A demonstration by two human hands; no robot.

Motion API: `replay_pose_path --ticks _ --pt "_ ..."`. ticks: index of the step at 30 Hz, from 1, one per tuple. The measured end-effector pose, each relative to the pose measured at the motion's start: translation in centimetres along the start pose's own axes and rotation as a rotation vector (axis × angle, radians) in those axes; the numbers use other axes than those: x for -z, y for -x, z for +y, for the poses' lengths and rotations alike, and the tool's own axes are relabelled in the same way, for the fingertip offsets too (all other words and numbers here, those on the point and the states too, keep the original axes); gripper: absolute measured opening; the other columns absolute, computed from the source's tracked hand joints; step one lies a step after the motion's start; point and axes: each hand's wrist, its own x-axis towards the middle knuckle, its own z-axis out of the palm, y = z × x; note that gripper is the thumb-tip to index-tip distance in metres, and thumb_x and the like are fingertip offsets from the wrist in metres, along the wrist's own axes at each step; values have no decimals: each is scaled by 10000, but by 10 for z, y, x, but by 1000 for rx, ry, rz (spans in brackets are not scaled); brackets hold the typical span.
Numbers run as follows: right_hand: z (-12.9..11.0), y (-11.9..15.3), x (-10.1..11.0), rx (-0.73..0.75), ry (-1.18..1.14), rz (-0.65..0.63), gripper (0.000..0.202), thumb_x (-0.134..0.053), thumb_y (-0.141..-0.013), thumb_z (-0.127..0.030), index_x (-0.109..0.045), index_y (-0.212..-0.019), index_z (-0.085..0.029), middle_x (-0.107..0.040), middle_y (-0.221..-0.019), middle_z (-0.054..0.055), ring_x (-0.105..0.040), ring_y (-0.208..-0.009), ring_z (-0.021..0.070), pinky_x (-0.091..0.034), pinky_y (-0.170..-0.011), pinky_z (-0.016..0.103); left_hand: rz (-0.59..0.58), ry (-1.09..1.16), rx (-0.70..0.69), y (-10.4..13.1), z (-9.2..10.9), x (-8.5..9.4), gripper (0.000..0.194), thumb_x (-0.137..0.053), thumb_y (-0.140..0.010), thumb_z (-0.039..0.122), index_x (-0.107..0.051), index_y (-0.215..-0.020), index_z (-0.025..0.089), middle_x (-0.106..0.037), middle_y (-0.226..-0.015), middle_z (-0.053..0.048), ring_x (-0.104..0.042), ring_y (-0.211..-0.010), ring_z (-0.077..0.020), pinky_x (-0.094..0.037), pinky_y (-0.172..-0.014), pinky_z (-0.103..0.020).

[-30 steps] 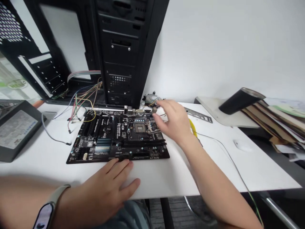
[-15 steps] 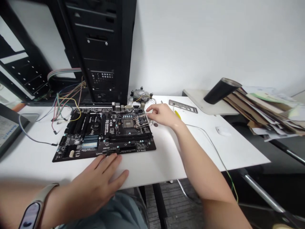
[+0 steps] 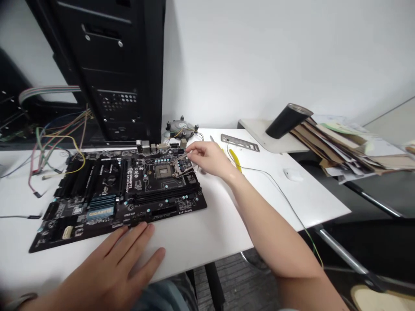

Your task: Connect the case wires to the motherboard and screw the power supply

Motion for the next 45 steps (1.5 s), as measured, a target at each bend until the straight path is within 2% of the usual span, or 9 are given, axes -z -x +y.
replay_pose_path --ticks 5,10,16,20,24,29,33,40,45 --pt "-3 1 -2 61 49 52 289 -631 -722 -361 -703 -893 -138 -655 -750 44 -553 -659 127 -429 -598 270 58 7 7 1 -2 -5 284 -512 -905 347 -568 -1160 235 -708 -1097 -95 -580 -1086 -263 -315 -958 -399" --pt "-7 5 2 -37 159 -6 231 -612 -766 -359 -688 -835 -152 -576 -591 -3 -515 -522 110 -404 -541 270 0 -10 -17 2 -4 -7 356 -507 -899 477 -545 -1183 264 -699 -1126 -85 -569 -1100 -262 -329 -948 -386" --pt "-8 7 5 -80 167 8 258 -601 -803 -359 -676 -968 -176 -611 -620 -5 -571 -544 127 -450 -574 274 7 11 -8 5 -5 -8 395 -535 -890 502 -535 -1205 263 -700 -1131 -83 -587 -1093 -250 -385 -923 -371" --pt "-9 6 18 -38 332 80 256 -570 -828 -367 -707 -933 -178 -664 -701 27 -598 -634 154 -445 -633 295 -22 27 27 8 -2 -8 345 -503 -918 475 -514 -1223 313 -702 -1152 -44 -587 -1123 -228 -383 -943 -354" --pt "-4 4 39 -24 559 162 258 -546 -834 -297 -734 -949 -162 -702 -799 65 -613 -725 186 -442 -706 323 -12 47 99 9 0 -11 291 -485 -928 427 -519 -1200 330 -701 -1164 -37 -558 -1169 -218 -353 -978 -361" --pt "11 -3 41 -10 737 -38 308 -566 -810 -284 -736 -1027 -149 -714 -893 95 -619 -787 211 -447 -745 335 -9 23 -5 10 -5 -12 382 -501 -906 512 -525 -1231 314 -702 -1156 -56 -572 -1133 -232 -379 -932 -355" --pt "18 -6 34 34 702 -201 259 -558 -794 -296 -746 -922 -173 -720 -934 96 -613 -784 206 -445 -707 332 -20 4 -39 9 -9 -9 437 -499 -902 551 -515 -1255 293 -699 -1166 -71 -585 -1121 -240 -397 -917 -352" --pt "17 -8 28 -15 657 -214 166 -521 -763 -233 -682 -754 -192 -680 -774 63 -564 -699 176 -414 -676 329 11 4 -15 7 -6 -8 391 -506 -913 528 -531 -1222 289 -706 -1150 -61 -606 -1100 -238 -404 -924 -358" --pt "19 -9 26 -43 642 -145 84 -617 -678 -224 -605 -748 -178 -628 -832 77 -537 -751 195 -387 -677 333 11 11 -14 6 -6 -9 377 -508 -917 522 -541 -1213 290 -708 -1146 -57 -610 -1093 -234 -407 -917 -354"
